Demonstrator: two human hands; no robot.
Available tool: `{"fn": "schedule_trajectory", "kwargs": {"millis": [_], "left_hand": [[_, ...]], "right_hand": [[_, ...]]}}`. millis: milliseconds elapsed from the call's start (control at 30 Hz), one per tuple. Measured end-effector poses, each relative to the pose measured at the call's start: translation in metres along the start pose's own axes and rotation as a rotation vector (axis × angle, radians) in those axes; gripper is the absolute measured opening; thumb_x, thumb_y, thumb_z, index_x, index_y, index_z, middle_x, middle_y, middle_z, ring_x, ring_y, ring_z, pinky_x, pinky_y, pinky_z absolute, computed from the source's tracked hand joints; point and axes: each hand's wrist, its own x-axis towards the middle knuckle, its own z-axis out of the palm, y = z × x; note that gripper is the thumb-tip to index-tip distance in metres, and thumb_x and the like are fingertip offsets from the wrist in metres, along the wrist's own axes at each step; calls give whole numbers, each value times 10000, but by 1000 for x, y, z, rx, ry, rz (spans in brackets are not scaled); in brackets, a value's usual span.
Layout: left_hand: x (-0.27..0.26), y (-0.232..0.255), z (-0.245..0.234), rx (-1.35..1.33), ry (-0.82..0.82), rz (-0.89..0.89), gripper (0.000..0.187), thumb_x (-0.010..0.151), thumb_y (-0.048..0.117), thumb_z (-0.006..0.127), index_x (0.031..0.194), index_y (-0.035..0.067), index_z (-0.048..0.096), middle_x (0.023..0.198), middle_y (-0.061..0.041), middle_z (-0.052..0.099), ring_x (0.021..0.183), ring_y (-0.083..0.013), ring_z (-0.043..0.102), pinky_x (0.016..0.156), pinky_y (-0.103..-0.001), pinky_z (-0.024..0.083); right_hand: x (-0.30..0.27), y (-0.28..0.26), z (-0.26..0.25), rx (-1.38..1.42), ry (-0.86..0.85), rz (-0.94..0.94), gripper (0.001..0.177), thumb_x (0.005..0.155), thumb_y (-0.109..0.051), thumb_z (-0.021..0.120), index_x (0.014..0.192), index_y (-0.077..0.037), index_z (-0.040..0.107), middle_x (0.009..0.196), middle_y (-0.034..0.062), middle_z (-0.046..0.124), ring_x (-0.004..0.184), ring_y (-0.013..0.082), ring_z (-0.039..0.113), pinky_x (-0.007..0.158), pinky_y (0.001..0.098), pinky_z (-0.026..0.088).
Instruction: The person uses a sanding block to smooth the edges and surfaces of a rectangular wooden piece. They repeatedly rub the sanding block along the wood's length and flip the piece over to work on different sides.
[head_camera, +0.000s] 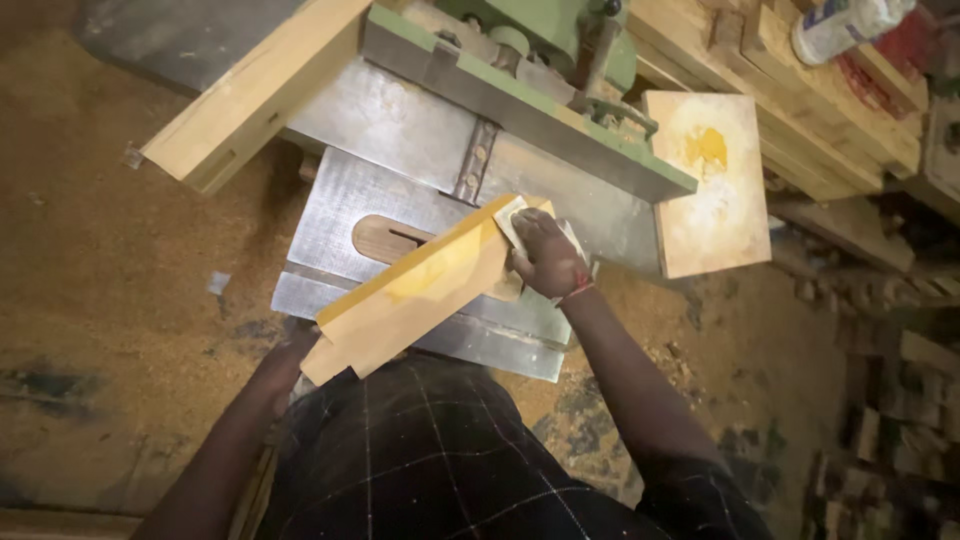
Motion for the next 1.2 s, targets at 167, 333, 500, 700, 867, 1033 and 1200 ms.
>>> {"fn": "schedule_trajectory", "kwargs": {"millis": [167,333,500,700,867,1033,1200], "left_hand": [[20,-18,-10,-71,-4,-25,595,1002,513,546,1243,-15,680,1129,-137,733,980,-219,672,849,-401,526],[23,-23,-10,-100,-16,-30,489,945,387,648,1231,-7,690,1107,-134,727,949,-221,678,827,-402,539],[11,-11,-7,-36,25,-31,492,941,399,660,1222,-1,712,1092,-112,744,924,-201,692,805,-377,531],[29,-22,-18,-26,23,-43,475,949,409,642,1245,42,700,1105,-83,749,943,-175,699,802,-341,547],[34,-33,-22,-119,-17,-42,457,968,389,626,1253,41,705,1096,-73,747,937,-173,683,801,-342,539],[29,-32,-17,-115,-77,49,457,983,380,625,1246,17,710,1081,-78,748,921,-175,684,800,-347,539],[27,-27,-15,-49,-37,51,435,962,342,624,1227,9,717,1086,-96,758,917,-175,709,807,-354,555]], "right_hand": [[5,-1,-2,40,-7,54,574,827,-229,749,1336,-19,589,1380,223,563,1288,400,553,1093,459,459],[1,-11,-22,-27,-246,170,583,774,-208,744,1308,-41,580,1368,220,561,1230,395,568,1023,450,478],[3,15,-4,-144,-182,-215,538,849,-53,625,1384,-88,582,1465,161,547,1398,336,502,1187,473,353],[22,75,10,-21,-411,-38,598,891,133,474,1427,-116,563,1606,165,413,1489,332,349,1221,407,283],[52,98,-38,-221,-464,-49,732,710,229,496,1334,-130,625,1544,126,490,1453,262,434,1208,330,391],[112,58,-50,-25,-738,-38,651,713,115,553,1324,-93,639,1391,139,615,1282,255,598,1082,325,508],[168,1,-26,-314,-1105,33,582,769,19,568,1325,-137,649,1330,123,653,1172,252,635,1019,349,536]]}}
